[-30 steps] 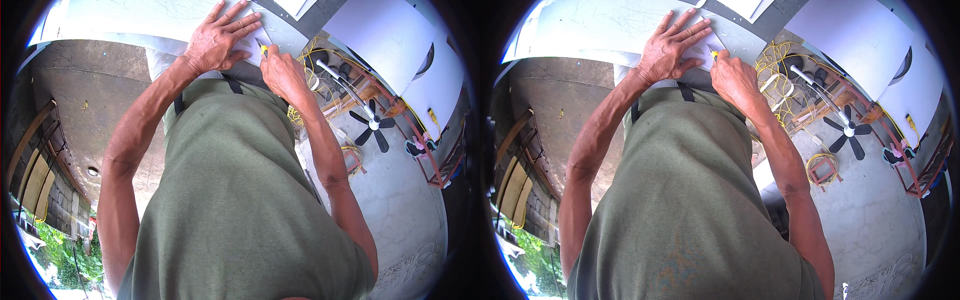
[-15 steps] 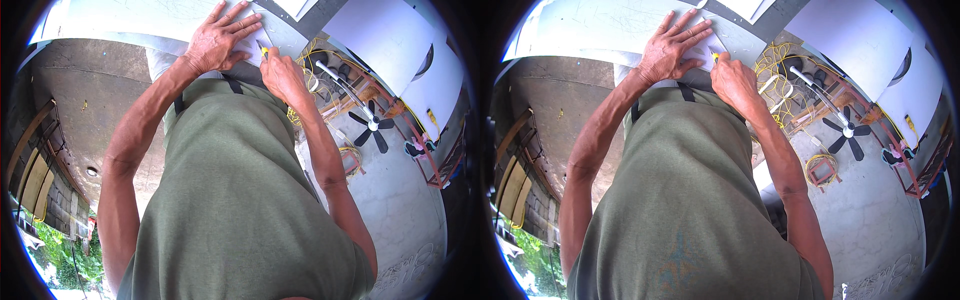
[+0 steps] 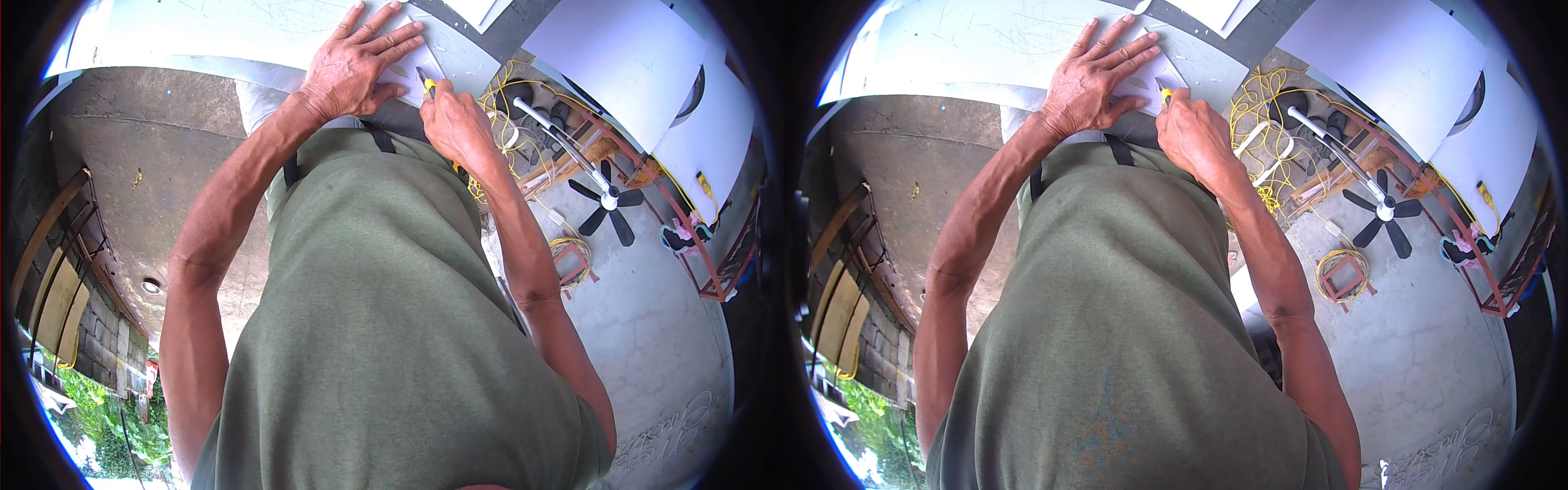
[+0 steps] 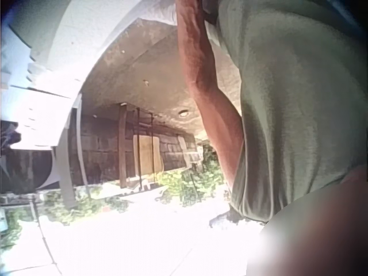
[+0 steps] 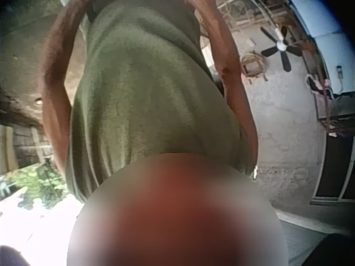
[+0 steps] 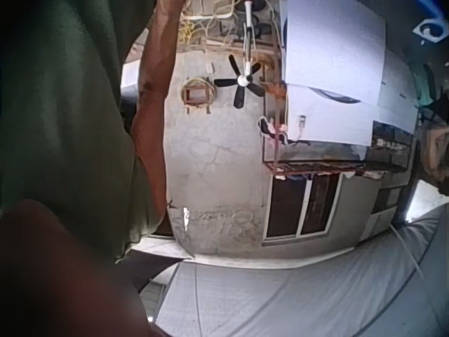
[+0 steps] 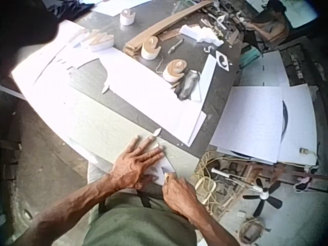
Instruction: Cutting a precise shape out of a sheet of vinyl using a utility knife.
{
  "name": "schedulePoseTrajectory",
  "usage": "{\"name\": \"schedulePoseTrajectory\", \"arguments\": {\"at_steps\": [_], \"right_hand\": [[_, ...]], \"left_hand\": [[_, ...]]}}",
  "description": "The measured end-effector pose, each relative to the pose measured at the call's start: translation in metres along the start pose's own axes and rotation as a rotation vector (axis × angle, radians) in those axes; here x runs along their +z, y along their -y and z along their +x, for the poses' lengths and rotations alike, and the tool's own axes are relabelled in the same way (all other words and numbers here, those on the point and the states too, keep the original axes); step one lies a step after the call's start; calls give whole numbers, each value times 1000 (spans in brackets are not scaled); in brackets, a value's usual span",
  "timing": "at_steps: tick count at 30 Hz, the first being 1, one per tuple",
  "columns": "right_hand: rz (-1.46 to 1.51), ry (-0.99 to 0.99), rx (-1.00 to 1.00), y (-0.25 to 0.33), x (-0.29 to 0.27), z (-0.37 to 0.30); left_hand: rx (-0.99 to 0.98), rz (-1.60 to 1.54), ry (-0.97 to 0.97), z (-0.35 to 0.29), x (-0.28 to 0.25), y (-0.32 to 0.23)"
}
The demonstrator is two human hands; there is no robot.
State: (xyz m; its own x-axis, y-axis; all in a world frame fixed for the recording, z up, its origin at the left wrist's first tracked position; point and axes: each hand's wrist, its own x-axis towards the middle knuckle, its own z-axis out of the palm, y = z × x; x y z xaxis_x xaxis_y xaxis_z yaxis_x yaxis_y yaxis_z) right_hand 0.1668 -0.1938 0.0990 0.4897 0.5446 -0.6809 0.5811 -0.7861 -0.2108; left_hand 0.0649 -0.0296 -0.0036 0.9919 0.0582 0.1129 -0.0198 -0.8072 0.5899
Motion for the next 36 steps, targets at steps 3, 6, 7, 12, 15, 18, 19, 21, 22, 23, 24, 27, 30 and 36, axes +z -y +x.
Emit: {"name": "schedulePoseTrajectory", "arguments": {"at_steps": [3, 6, 7, 12, 15, 18, 19, 21, 22, 23, 24, 27, 30, 36], "right_hand": [[28, 23, 35, 4, 0, -1], [33, -11, 62, 4, 6, -3], [21, -38, 36, 2, 8, -2], [26, -68, 20, 2, 10, -2], [20, -78, 29, 4, 12, -3], [36, -106, 22, 4, 15, -5], [43, -105, 30, 4, 15, -5], [50, -104, 39, 5, 16, -5], [52, -109, 43, 6, 17, -5], [54, -113, 46, 7, 17, -6], [54, -114, 47, 7, 17, -6], [66, -115, 63, 9, 16, -6], [72, -86, 91, 11, 15, -6], [88, -61, 112, 11, 16, -7]], "left_hand": [[1, 30, 27, 1, -1, 0], [-1, 19, 12, 1, 0, 0], [1, 18, 14, 1, 0, -1], [18, 24, -6, 0, 0, 0], [15, 33, 6, 1, -1, 0], [18, 18, -6, 1, -1, -1], [20, 18, -5, 0, -1, -1], [19, 9, -19, 0, -1, -1], [20, 8, -18, 0, -1, -1], [21, 2, -23, 0, 0, 0], [22, -3, -28, 0, -1, 0], [20, -2, -23, 1, -1, -1], [16, 15, -16, 1, 0, -1], [19, -5, -20, 1, 0, 0]]}}
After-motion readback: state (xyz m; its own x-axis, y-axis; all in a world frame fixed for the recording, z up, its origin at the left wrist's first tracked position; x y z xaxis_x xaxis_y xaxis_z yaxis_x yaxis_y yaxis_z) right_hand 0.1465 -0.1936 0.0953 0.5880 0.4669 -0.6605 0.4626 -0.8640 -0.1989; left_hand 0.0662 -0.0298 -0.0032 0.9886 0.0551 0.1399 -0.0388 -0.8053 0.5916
